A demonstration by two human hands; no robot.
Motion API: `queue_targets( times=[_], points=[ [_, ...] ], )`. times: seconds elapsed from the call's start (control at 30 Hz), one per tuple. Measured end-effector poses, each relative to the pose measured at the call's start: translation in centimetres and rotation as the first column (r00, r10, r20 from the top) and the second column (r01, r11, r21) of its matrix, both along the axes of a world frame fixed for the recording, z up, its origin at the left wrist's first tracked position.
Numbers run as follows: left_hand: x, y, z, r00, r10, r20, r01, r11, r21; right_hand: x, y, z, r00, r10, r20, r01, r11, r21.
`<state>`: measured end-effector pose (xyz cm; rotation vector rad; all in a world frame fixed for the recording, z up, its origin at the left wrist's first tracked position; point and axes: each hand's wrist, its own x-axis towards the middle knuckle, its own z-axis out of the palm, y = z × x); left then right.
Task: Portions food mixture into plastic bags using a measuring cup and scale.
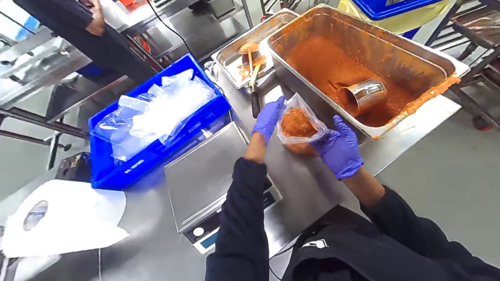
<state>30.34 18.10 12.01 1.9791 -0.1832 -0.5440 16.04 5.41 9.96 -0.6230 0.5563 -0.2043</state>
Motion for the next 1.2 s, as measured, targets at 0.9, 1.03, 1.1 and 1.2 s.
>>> queue_targets(
  times=[0.9, 1.03, 1.1, 1.2],
  points=[
    [-4.7, 1.9, -4.9, 0.926, 0.177, -0.335, -0.246, 0.954, -0.174, -5.2, -5.2, -6.8, 0.929, 0.362, -0.074, -0.369, 0.915, -0.161],
    [-5.2, 0.1, -3.2, 0.917, 0.223, -0.330, -0.318, 0.908, -0.272, -3.9, -3.4, -3.9, 0.956, 0.289, 0.047, -0.275, 0.942, -0.193],
    [-6.6, 1.1, -0.6, 0.927, 0.256, -0.273, -0.337, 0.888, -0.311, -3.5, -3.2, -0.8, 0.941, 0.320, 0.107, -0.283, 0.921, -0.269],
    [-10.0, 4.8, 2.8, 0.924, 0.296, -0.243, -0.383, 0.738, -0.556, -2.5, -3.1, 4.2, 0.877, 0.363, 0.314, -0.263, 0.911, -0.318]
  ],
)
